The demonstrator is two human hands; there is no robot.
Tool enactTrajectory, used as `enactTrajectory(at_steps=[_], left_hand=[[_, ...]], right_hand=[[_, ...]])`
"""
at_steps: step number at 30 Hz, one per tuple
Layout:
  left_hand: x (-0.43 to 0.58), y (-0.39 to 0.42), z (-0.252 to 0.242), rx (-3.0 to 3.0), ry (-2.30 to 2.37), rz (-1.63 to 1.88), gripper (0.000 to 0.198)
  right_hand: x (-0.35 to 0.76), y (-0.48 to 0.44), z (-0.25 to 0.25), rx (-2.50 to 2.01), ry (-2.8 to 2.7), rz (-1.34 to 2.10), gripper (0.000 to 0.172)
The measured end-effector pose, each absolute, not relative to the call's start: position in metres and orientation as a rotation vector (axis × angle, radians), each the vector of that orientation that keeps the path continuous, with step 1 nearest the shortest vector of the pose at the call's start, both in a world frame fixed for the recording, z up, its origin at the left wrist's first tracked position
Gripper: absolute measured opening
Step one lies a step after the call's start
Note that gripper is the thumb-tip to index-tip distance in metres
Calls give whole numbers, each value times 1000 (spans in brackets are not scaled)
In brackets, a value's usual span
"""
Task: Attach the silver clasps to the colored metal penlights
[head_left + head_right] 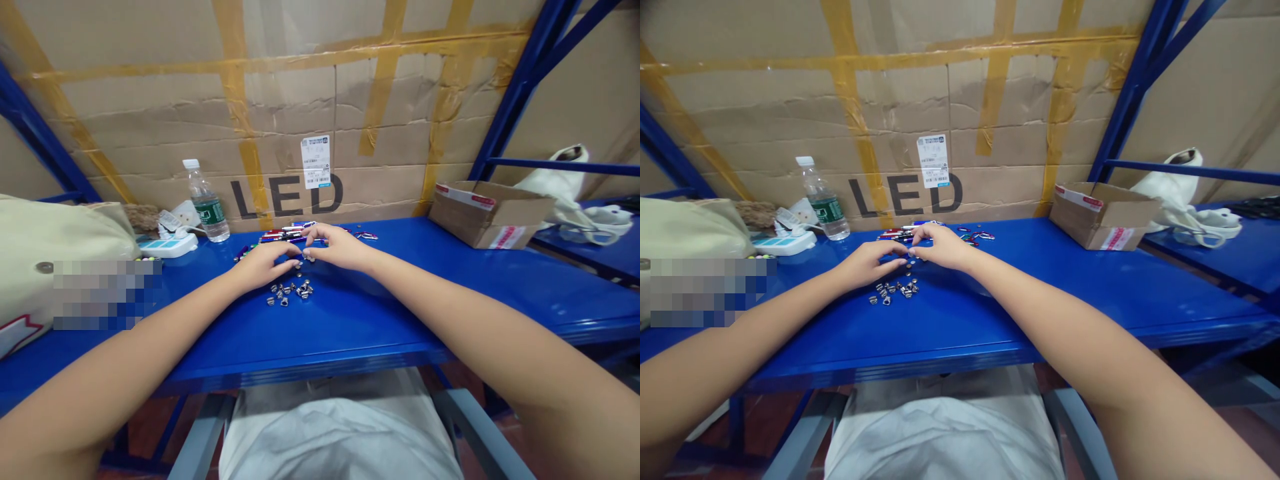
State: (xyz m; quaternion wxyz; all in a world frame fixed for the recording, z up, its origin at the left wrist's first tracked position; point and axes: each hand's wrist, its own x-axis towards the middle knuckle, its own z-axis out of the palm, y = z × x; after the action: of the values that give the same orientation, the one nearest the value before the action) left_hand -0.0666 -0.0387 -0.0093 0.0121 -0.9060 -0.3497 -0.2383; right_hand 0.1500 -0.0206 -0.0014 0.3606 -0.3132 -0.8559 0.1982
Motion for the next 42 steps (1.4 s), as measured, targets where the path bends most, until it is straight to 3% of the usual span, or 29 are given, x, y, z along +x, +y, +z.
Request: enactTrajectory(at_steps=[9, 13, 17, 27, 42], left_hand=[[-67, -40, -8, -2814, -1138, -802, 23], [-68, -38, -8, -2785, -1168, -852, 24], [-69, -35, -10, -2761, -1203, -895, 26], [-68, -36, -9, -2760, -1201, -855, 27], [-69, -35, -10, -2780, -1193, -838, 25]], right_hand=[[162, -16, 1, -468, -2347, 152, 13], [166, -8, -1, -697, -2341, 56, 15], [170, 0, -10, -1001, -2476, 62, 20], [160, 6, -23, -1069, -2582, 38, 17], [154, -7, -12, -584, -2264, 156, 10]])
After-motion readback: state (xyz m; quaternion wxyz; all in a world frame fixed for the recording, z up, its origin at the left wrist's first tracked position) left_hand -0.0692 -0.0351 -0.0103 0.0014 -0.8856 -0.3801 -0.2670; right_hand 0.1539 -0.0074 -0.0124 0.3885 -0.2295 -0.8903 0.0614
